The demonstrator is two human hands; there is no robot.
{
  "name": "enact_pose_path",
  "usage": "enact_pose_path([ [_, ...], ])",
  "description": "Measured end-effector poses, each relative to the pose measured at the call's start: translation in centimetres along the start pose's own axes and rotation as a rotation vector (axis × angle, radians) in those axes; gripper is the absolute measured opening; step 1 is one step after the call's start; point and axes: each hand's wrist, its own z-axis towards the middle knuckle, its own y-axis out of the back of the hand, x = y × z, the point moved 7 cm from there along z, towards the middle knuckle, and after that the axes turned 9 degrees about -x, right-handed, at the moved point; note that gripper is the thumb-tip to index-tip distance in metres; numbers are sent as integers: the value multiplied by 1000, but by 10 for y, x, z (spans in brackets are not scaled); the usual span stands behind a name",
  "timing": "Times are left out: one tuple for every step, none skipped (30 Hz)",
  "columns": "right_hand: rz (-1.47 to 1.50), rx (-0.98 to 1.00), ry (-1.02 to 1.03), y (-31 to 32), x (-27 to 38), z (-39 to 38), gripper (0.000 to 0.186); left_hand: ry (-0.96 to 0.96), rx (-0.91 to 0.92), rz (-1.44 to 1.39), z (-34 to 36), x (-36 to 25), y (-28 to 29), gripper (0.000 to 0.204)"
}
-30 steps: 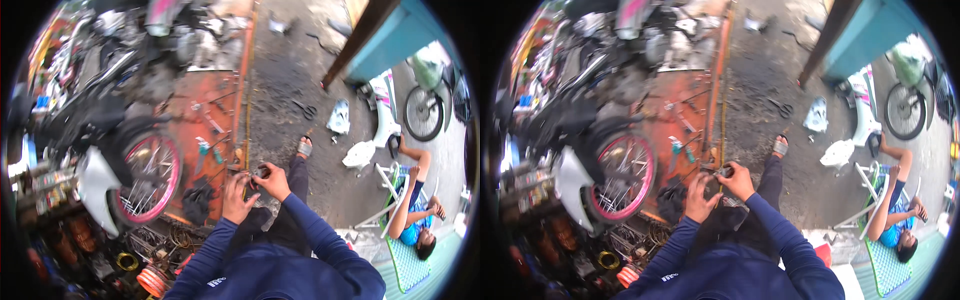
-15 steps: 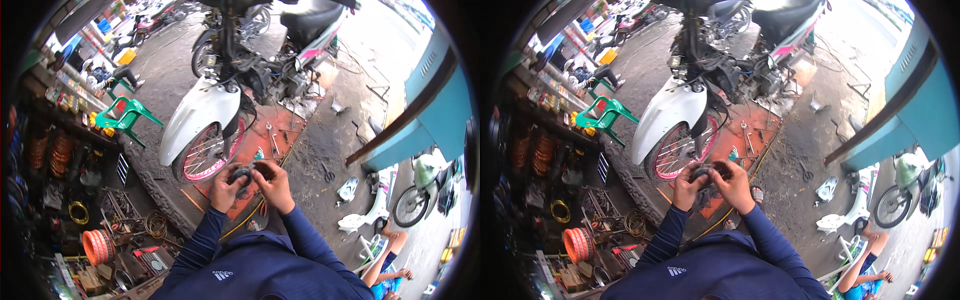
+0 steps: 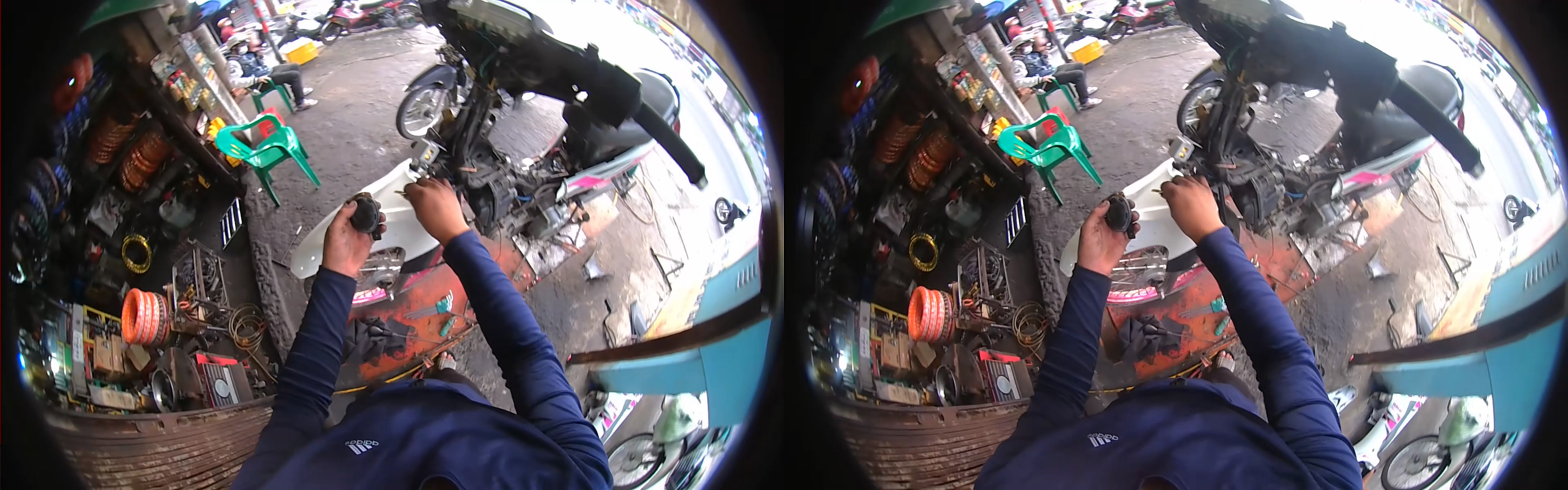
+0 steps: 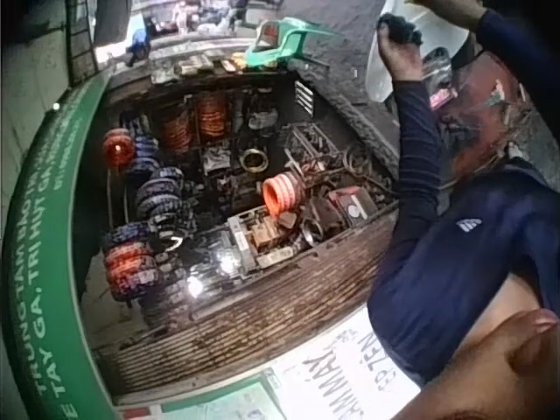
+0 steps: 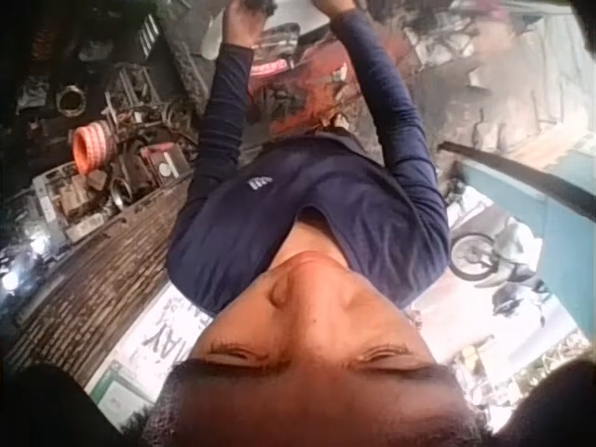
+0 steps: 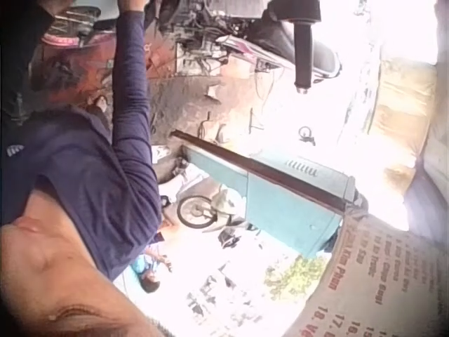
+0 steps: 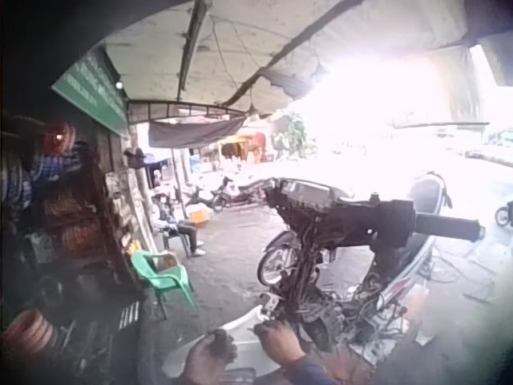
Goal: The recorder is assembling and fixing the front body panels of a motorcycle.
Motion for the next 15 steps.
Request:
enact_pose_path([
  [198,-56,-98,11,-4,3,9,-11,-13,-44,5,-1,0,32],
  [394,-109,-199,21,-9,3,11,-20,-32,-73,10,-2,1,32],
  [496,-154,-245,36,-15,1,13,-50,-34,-60,15,2,-4,32],
  [599,-199,-293,47,-20,-2,16,-79,-36,-45,20,4,-9,32],
  [650,-228,-287,53,-23,-4,18,-84,-34,-47,25,7,-13,32],
  [774,-196,-388,49,-31,-13,20,-78,35,-44,28,12,-22,32],
  [797,-185,-436,49,-39,-17,21,-71,106,-42,30,17,-31,31],
  [818,-175,-486,48,-45,-21,22,-62,114,-44,33,22,-36,31],
  [833,-169,-507,49,-49,-21,24,-161,101,144,38,24,-43,32],
  [847,-165,-528,50,-52,-22,25,-261,90,330,42,24,-49,32],
  [860,-123,-551,49,-53,-27,26,-248,46,507,41,29,-49,35],
  [885,-138,-515,53,-51,-26,26,-273,96,591,40,30,-55,36],
  [860,-133,-491,56,-54,-24,26,-292,144,621,41,31,-60,35],
  [835,-125,-469,59,-56,-21,26,-311,190,649,43,32,-65,34],
  [823,-130,-471,64,-56,-20,26,-307,200,643,44,33,-67,34],
])
